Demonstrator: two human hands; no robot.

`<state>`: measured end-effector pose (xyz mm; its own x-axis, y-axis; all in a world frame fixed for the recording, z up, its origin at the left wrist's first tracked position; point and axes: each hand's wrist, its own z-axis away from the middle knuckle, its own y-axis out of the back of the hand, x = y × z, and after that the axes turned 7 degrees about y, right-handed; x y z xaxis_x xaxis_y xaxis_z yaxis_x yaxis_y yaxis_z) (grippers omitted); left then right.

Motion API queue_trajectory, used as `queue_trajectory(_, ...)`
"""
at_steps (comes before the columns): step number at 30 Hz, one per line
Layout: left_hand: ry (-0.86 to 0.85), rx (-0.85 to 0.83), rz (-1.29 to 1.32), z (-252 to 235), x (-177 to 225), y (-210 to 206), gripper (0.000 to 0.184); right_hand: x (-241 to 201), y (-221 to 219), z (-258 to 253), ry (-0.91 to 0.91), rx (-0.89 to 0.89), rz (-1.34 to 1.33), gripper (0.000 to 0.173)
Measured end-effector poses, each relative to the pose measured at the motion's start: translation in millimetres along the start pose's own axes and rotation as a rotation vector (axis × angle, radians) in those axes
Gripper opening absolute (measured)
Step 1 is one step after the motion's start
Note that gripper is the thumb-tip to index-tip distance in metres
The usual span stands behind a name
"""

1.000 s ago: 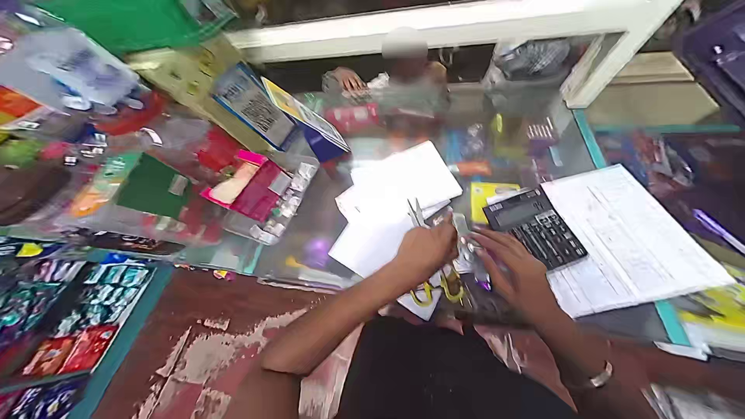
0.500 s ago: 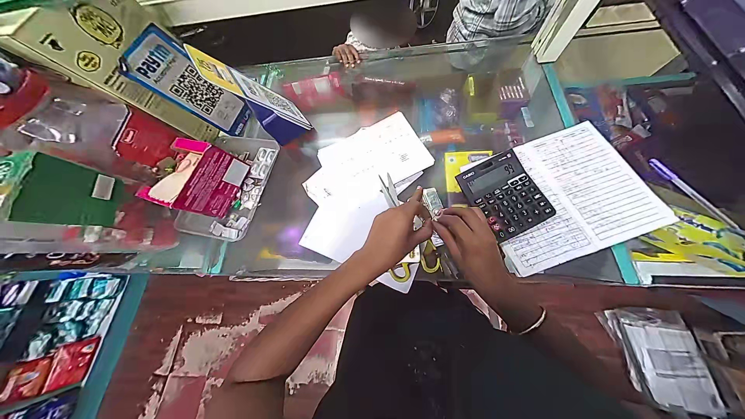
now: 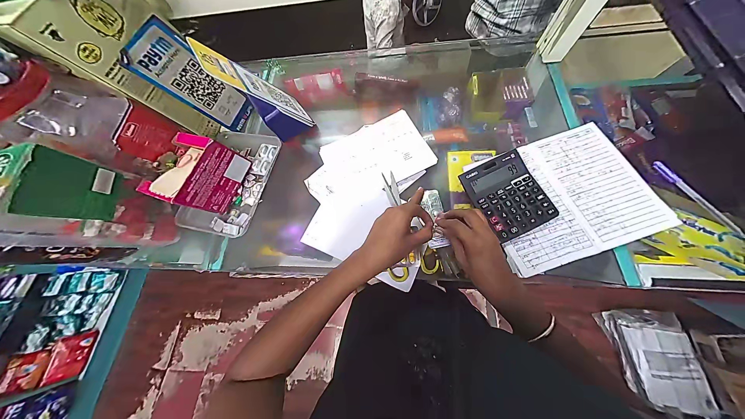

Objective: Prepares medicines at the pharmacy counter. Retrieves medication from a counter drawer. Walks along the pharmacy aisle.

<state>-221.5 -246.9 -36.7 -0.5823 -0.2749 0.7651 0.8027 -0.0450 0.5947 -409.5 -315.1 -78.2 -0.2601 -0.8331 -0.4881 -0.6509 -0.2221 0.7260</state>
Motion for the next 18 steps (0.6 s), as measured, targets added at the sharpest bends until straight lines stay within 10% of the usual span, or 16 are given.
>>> queue_trajectory(6,0.022,0.072,-0.029,5,0,-3,0.027,-2,0,-2,-0.067,0.028,-0.017,0.022)
queue_trajectory(13,0.117,0.3,0.714,47,-29,18,0.036,-19,5,-26,-0.204,-0.155,0.064,0.085)
queue_trajectory(18,0.127,0.311,1.151,128,-68,49,0.049,-48,27,-51,-0.239,-0.253,0.163,0.079)
